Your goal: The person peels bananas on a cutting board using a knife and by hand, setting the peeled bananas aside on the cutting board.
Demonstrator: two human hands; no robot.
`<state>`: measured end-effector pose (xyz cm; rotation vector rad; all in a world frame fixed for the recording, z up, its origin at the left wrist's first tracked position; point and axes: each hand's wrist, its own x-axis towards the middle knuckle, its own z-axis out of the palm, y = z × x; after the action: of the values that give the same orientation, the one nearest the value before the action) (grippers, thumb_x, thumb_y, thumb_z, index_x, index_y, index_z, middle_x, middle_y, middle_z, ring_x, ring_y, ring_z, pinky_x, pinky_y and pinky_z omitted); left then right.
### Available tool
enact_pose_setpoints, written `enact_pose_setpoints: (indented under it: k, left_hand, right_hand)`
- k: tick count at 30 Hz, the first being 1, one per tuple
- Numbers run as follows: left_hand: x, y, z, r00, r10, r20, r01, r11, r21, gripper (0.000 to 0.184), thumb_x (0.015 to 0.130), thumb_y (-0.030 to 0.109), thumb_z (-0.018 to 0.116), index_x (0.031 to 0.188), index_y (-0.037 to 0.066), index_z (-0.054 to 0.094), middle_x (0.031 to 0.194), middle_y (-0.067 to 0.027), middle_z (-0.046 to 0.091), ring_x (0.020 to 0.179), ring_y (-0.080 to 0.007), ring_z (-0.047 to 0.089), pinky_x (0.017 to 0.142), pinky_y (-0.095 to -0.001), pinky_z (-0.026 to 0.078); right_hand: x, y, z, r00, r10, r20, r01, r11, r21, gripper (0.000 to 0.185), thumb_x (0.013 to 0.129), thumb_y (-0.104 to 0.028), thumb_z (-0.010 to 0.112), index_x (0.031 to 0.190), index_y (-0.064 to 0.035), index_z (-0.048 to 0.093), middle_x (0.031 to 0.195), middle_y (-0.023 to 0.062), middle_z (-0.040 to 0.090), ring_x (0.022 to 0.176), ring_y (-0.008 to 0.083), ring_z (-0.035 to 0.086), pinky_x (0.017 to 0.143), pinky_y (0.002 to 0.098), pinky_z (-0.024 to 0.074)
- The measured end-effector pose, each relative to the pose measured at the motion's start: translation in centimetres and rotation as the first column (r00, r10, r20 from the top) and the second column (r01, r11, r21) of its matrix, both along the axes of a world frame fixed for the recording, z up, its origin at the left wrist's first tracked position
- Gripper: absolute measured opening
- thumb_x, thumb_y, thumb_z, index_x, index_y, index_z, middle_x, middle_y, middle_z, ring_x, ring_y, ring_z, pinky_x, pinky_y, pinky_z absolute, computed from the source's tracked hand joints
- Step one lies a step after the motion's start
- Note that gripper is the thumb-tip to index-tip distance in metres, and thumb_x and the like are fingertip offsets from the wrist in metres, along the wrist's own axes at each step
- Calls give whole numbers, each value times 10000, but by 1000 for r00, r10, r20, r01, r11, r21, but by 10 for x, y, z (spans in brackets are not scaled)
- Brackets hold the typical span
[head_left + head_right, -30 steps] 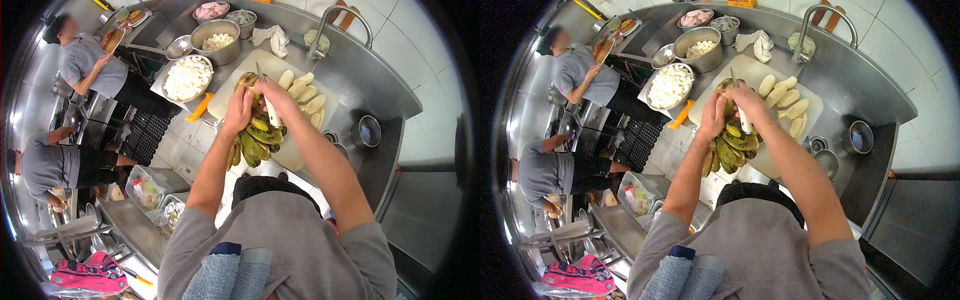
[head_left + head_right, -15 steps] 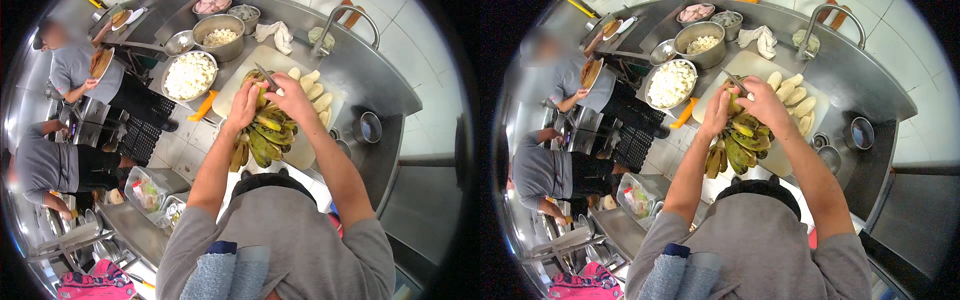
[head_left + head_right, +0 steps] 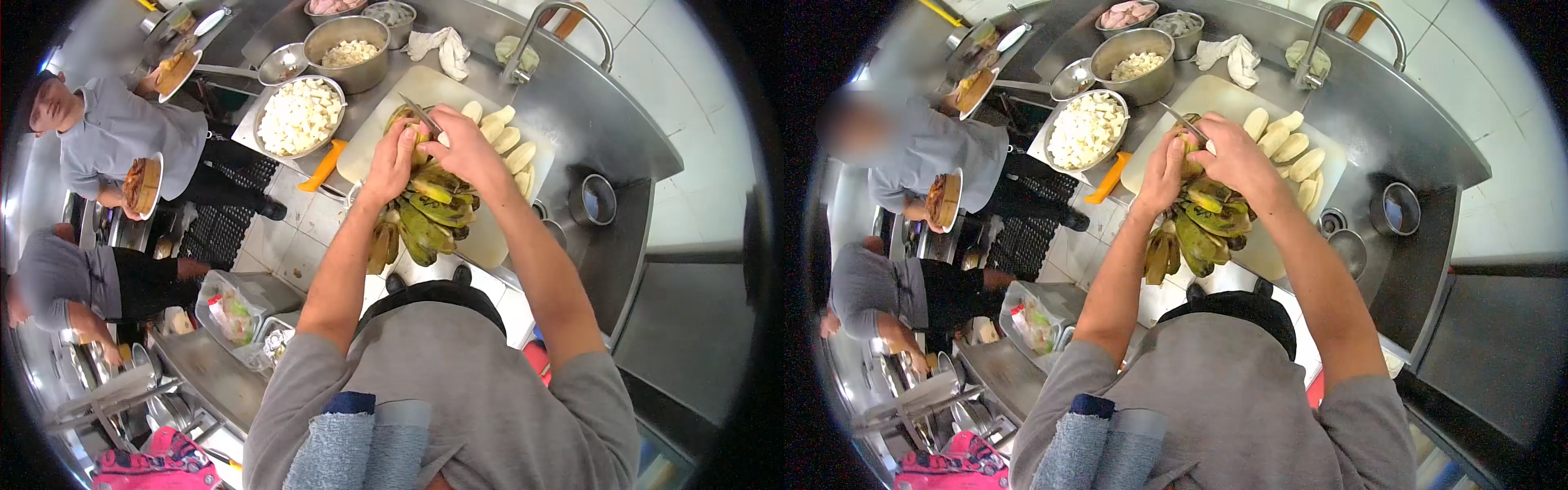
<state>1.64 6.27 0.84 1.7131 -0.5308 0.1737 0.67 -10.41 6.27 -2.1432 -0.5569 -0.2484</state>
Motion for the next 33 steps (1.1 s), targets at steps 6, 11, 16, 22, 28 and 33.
enact_pose_setpoints:
  k: [6,11,16,22,28,33]
  left_hand:
    - [-7,-5,4,998,46,-48,-44,998,34,423,1071,341,372,1219,-10,554,1060,-165,660,1015,-271,621,915,-358,458]
    - [-6,-9,-1,993,87,-79,-80,992,93,427,1072,352,371,1239,-3,539,1087,-177,654,1042,-272,615,931,-367,451]
    - [-10,-13,1,987,148,-65,-132,969,208,435,1076,352,361,1255,-9,528,1142,-150,618,1102,-241,564,992,-348,405]
    - [-16,-24,7,976,213,-51,-193,945,264,443,1073,365,371,1246,-13,527,1127,-134,614,1082,-222,552,986,-338,408]
    - [-18,-30,11,970,244,-15,-231,936,266,386,1057,333,418,1216,3,538,1091,-198,653,1045,-312,612,953,-378,447]
    - [-20,-28,10,965,252,-75,-221,933,286,423,1065,359,401,1253,-1,522,1113,-157,636,1070,-236,576,973,-346,422]
  right_hand:
    - [12,-10,-9,993,117,-11,-116,992,58,224,800,-130,728,911,6,590,916,160,589,855,376,586,774,438,479]
    - [25,-22,-20,977,215,-18,-210,966,151,218,818,-173,708,872,-7,578,890,152,585,812,336,594,747,413,484]
    - [34,-25,-39,962,219,-164,-163,941,297,226,802,-205,676,886,-19,580,890,157,584,824,313,596,764,397,482]
    - [24,-15,-43,988,86,-132,-25,911,412,286,801,-220,654,983,-9,588,993,204,599,961,357,597,853,417,480]
    - [8,-8,-29,932,-148,-331,232,946,228,397,848,-342,606,1010,14,672,921,288,673,932,448,651,831,490,521]
    - [7,-10,-27,928,-161,-337,252,936,247,303,849,-278,620,965,-14,712,880,250,687,875,419,671,794,458,541]
